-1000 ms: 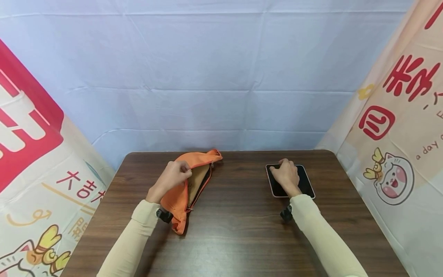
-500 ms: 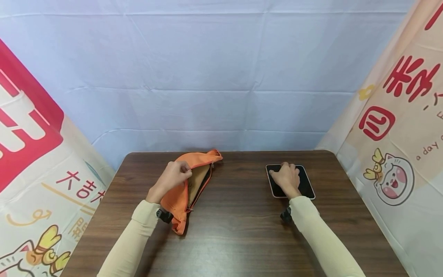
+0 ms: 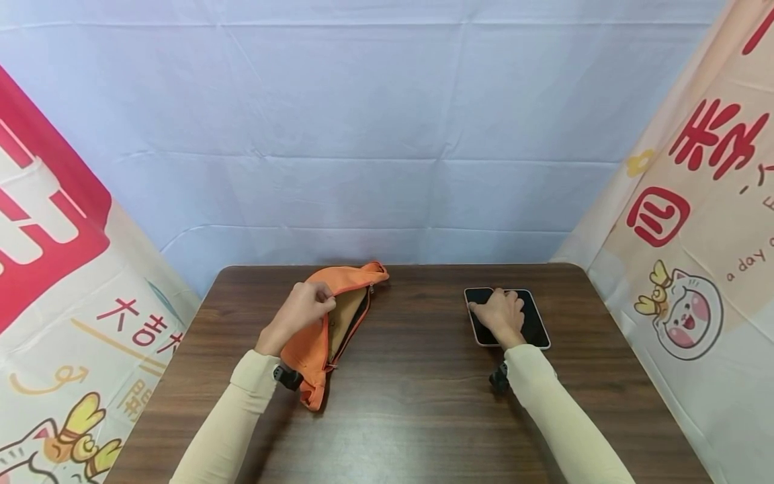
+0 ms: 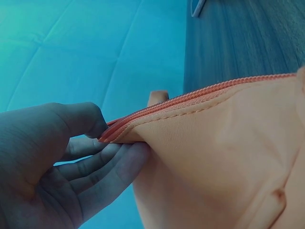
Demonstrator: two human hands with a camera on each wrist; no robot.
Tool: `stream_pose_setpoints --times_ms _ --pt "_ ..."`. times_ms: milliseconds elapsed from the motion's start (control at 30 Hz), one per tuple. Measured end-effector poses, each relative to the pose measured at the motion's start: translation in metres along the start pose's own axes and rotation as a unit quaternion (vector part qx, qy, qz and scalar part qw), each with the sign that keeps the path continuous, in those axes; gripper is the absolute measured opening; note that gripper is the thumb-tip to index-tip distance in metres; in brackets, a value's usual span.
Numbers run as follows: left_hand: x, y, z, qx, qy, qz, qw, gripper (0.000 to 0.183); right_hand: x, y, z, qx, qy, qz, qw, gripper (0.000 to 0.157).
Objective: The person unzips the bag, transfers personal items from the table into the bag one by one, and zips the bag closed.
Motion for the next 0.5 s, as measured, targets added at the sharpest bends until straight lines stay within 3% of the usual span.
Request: stream_pose_setpoints --times_ms 500 --pt "0.0006 0.0002 0.0 0.001 -0.004 0.004 1.0 0.011 0.0006 0.0 0.0028 -0.015 -0.009 -0.002 1.0 0.088"
Point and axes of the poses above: each hand's wrist, its own x-axis towards the middle knuckle, its own z-axis out of the palm, y = z × x, the point moved 2 cm from there along x, towards the middle knuckle, and after that the axes turned 15 degrees about -y, right-handed, at the moved point
